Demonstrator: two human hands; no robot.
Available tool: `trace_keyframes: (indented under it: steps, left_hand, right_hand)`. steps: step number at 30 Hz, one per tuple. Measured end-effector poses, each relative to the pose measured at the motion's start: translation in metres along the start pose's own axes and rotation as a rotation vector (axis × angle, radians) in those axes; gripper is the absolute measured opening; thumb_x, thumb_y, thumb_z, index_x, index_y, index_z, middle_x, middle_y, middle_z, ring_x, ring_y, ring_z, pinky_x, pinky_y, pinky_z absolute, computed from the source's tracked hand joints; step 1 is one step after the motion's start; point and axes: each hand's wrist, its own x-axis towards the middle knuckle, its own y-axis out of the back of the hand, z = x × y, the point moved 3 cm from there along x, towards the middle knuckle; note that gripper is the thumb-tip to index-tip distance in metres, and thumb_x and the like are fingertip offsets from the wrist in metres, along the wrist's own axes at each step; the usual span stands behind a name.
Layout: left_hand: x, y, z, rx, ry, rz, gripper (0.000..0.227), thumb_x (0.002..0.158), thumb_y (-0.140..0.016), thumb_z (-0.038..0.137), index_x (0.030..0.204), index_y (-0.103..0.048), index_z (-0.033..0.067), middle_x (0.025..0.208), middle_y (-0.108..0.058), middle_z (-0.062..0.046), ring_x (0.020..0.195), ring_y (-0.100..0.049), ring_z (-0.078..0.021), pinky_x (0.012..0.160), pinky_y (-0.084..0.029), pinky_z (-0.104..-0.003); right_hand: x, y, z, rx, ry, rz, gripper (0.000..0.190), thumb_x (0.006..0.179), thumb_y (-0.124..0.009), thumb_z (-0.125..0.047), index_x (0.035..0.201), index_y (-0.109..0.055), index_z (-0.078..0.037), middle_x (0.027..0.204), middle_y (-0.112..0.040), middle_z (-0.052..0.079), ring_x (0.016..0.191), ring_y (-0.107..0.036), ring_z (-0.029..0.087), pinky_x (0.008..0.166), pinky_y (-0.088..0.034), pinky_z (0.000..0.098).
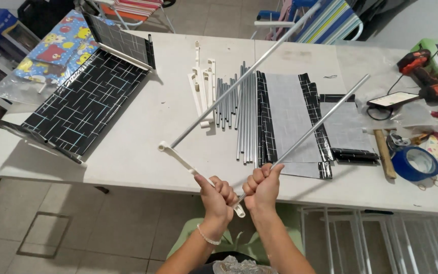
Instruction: Assembling a multi-tier storage rack by connecting metal rods, plastic frames, and fabric shelves while referring to instructions on a phone.
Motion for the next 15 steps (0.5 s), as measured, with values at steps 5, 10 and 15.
trace_keyframes:
  steps: [5, 10, 15]
  left_hand:
    - [-0.004, -0.012, 0.016, -0.034, 0.247, -0.003, 0.071, 0.089, -0.031, 0.085, 0.063, -0.023, 0.0197, 0.052, -0.009, 0.005, 0.042, -0.006, -0.0096, 0.038, -0.005, -0.028]
    - [0.003, 0.005, 0.057, -0.027, 0.360, 0.008, 0.074, 0.105, -0.029, 0.078, 0.055, -0.029, 0.0234, 0.043, -0.023, 0.009, 0.034, -0.023, -0.0060, 0.030, -0.017, -0.023]
    - [0.021, 0.003, 0.082, 0.058, 0.028, -0.110, 0.072, 0.086, -0.024, 0.092, 0.064, -0.021, 0.0245, 0.055, -0.006, 0.009, 0.041, -0.008, -0.0094, 0.036, -0.013, -0.024]
  right_hand:
    - [-0.003, 0.012, -0.008, 0.206, 0.064, -0.452, 0.056, 0.101, -0.033, -0.067, 0.068, -0.030, -0.022, 0.052, -0.012, -0.009, 0.041, -0.006, 0.006, 0.033, -0.005, 0.0250]
    - [0.025, 0.044, -0.092, 0.496, 0.188, -0.942, 0.067, 0.113, -0.025, -0.060, 0.086, -0.069, -0.019, 0.054, -0.029, -0.014, 0.040, -0.021, 0.003, 0.031, -0.021, 0.0206]
    - [0.060, 0.027, -0.086, -0.207, 0.065, -0.338, 0.024, 0.111, -0.033, -0.046, 0.101, -0.048, -0.031, 0.061, -0.018, -0.011, 0.042, -0.018, 0.003, 0.035, -0.021, 0.0153]
